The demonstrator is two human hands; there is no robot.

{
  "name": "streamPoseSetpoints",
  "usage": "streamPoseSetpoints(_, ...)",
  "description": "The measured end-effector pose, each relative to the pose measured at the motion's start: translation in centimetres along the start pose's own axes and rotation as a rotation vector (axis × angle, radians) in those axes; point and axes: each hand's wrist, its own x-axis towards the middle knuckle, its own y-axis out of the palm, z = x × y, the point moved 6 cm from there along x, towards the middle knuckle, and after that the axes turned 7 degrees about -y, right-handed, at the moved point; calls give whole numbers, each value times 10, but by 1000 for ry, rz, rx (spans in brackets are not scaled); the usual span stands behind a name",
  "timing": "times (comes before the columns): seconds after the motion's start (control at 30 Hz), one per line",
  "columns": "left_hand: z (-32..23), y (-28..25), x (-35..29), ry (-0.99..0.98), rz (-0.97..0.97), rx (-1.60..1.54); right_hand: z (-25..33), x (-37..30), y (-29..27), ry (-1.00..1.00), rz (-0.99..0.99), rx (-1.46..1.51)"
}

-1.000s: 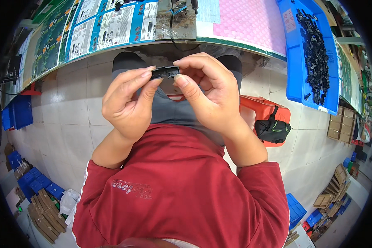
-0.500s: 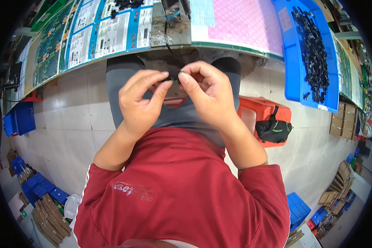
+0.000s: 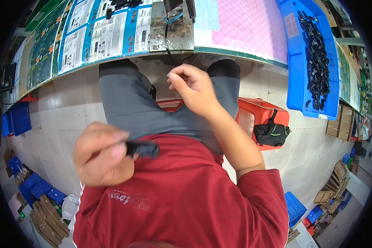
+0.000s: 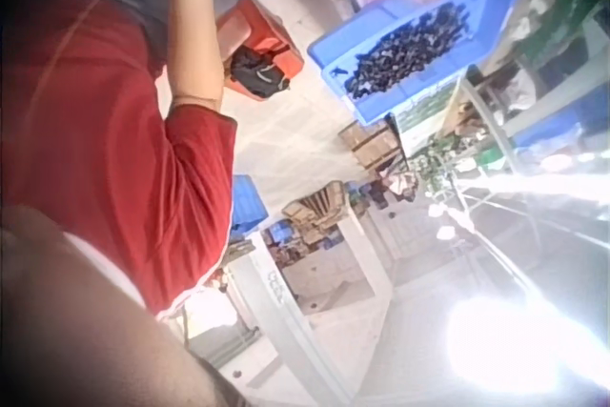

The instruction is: The person assembles small black plastic components by hand using a workbench fixture.

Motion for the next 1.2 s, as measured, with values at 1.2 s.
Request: streamPoseSetpoints(1.2, 104, 26, -33, -453, -96, -31, 30, -17, 31, -81, -84, 156)
